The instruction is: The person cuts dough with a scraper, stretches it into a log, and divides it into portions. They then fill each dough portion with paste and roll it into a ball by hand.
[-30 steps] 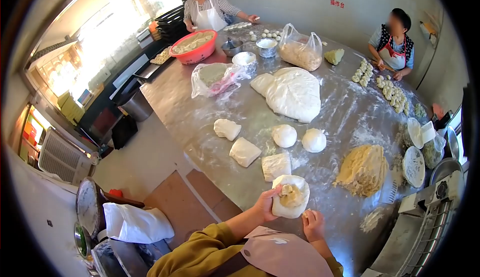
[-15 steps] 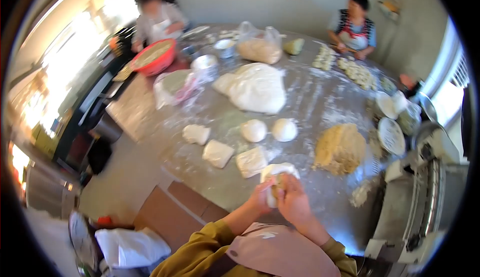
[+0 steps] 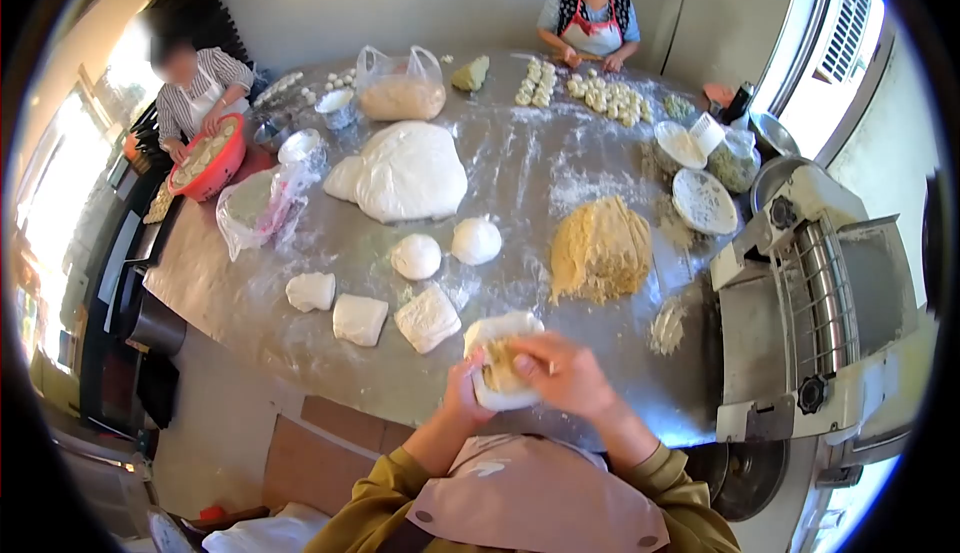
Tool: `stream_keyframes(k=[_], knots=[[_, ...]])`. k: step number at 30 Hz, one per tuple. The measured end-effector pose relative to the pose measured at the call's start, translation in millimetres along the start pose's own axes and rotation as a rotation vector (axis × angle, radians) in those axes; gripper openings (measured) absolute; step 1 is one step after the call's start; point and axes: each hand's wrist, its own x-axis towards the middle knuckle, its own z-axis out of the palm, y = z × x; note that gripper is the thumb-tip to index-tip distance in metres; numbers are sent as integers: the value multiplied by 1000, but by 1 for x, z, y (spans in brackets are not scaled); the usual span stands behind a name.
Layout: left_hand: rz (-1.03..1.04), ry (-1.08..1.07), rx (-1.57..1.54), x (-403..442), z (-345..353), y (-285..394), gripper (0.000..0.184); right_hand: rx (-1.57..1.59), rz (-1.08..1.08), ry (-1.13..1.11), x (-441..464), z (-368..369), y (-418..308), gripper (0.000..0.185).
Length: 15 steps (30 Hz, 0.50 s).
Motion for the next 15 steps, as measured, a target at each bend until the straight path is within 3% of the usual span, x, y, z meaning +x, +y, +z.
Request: stream_keyframes(k=[1,2,6,9,10,13,15], knots=[[19,25,6,2,6,1,68,123,-2,28,0,-9,1,27],[38,51,13,3,13,2,72,173,-14,38,1,-24,1,42],[110,-168,-19,6,43,17,76,190,-170,44,-3,-54,31,108],[60,-262,-118,11,48,13,77,75,-111,-173,1,-44,51,142],[42,-292,-144,12,49,10,77,166,-92,-201,3,-36,48,144],[-12,-226,15,13,50,4,76,183,-319,-76,9,-24,47,140],[-84,-126,90,12,53,8,73,439,-247,-76,7,-19,44,134]])
